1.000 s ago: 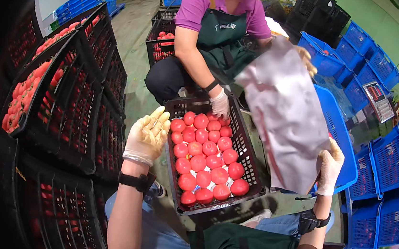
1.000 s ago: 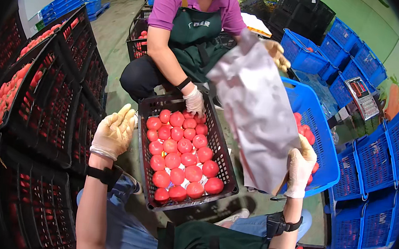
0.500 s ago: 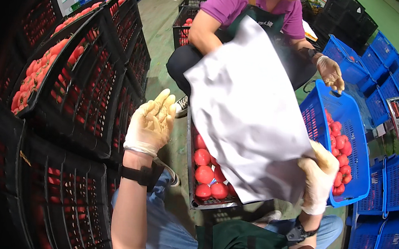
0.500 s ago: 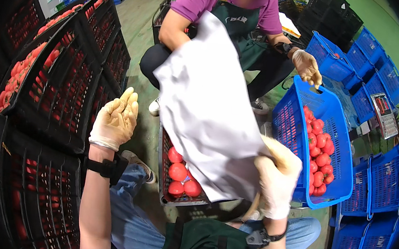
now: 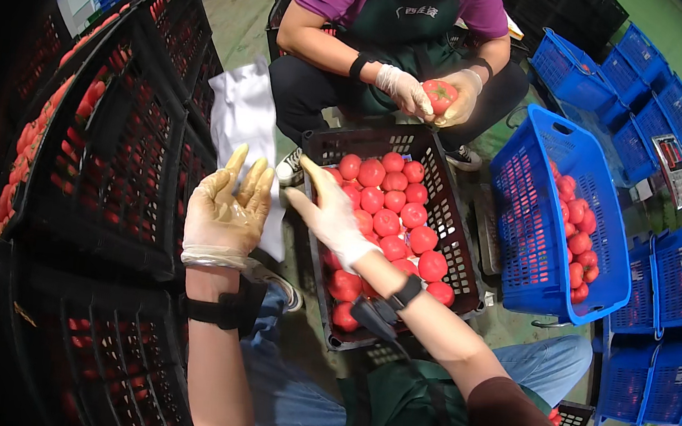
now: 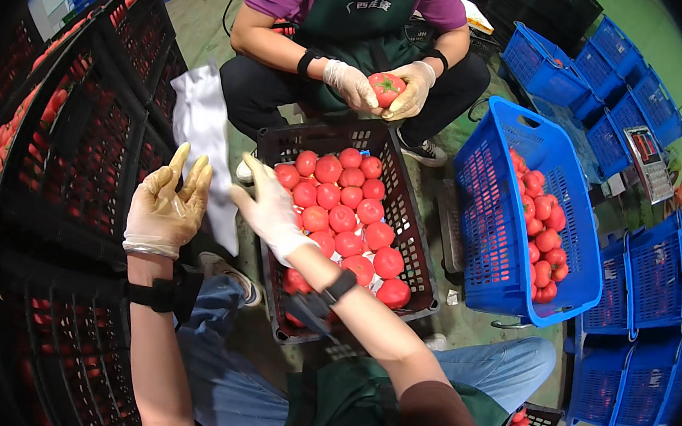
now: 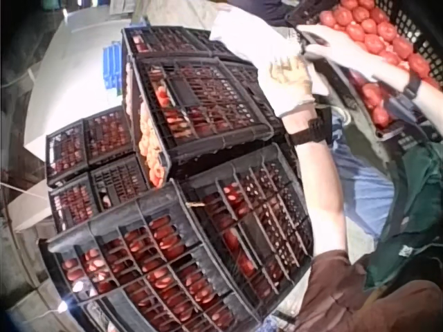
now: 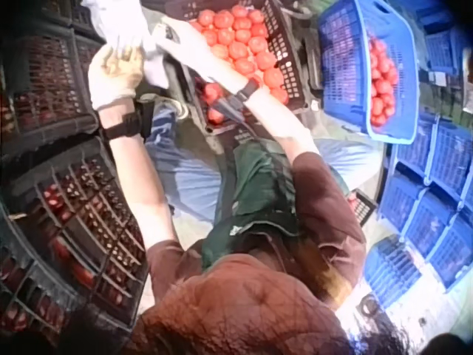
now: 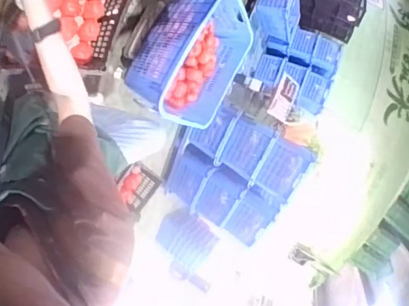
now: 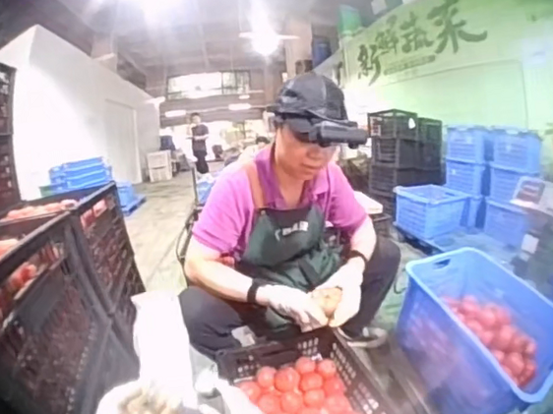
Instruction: The recorder and coworkers sort tomatoes from large bins into plastic crates for packaging.
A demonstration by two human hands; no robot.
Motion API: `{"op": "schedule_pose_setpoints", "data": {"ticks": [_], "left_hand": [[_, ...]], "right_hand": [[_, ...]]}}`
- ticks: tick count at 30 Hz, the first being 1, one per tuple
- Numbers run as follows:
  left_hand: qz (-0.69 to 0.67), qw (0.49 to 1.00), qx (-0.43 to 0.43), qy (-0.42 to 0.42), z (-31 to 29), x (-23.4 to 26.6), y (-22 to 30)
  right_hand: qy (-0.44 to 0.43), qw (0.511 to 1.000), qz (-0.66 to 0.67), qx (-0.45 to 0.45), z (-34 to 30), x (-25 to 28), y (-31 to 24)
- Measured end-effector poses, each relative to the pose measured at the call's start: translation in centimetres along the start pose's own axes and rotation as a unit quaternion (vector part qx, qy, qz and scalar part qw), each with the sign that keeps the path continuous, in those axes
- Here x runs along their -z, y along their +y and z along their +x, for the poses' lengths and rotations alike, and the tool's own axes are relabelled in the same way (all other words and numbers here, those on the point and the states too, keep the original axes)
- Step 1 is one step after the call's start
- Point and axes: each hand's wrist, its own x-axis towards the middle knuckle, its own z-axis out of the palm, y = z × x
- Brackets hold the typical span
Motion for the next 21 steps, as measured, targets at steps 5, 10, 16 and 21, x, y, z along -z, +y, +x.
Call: {"op": "schedule_pose_setpoints", "data": {"ticks": [5, 10, 16, 21], "left_hand": [[-0.043, 0.994, 0.041, -0.092, -0.3, -0.7, -1.3], [-0.006, 0.995, 0.051, -0.087, 0.4, -0.5, -2.6], [0.063, 0.994, 0.069, -0.06, 2.1, -1.6, -5.8], [0.178, 0.98, 0.088, 0.016, 2.9, -1.5, -7.8]], "right_hand": [[-0.054, 0.97, -0.233, -0.053, -5.8, 9.2, 12.2], [-0.291, 0.851, -0.356, -0.254, -8.3, 12.6, 17.7], [-0.211, 0.862, -0.379, -0.261, -7.7, 11.0, 19.1], [-0.14, 0.898, -0.107, -0.404, -6.0, 12.2, 14.1]]}}
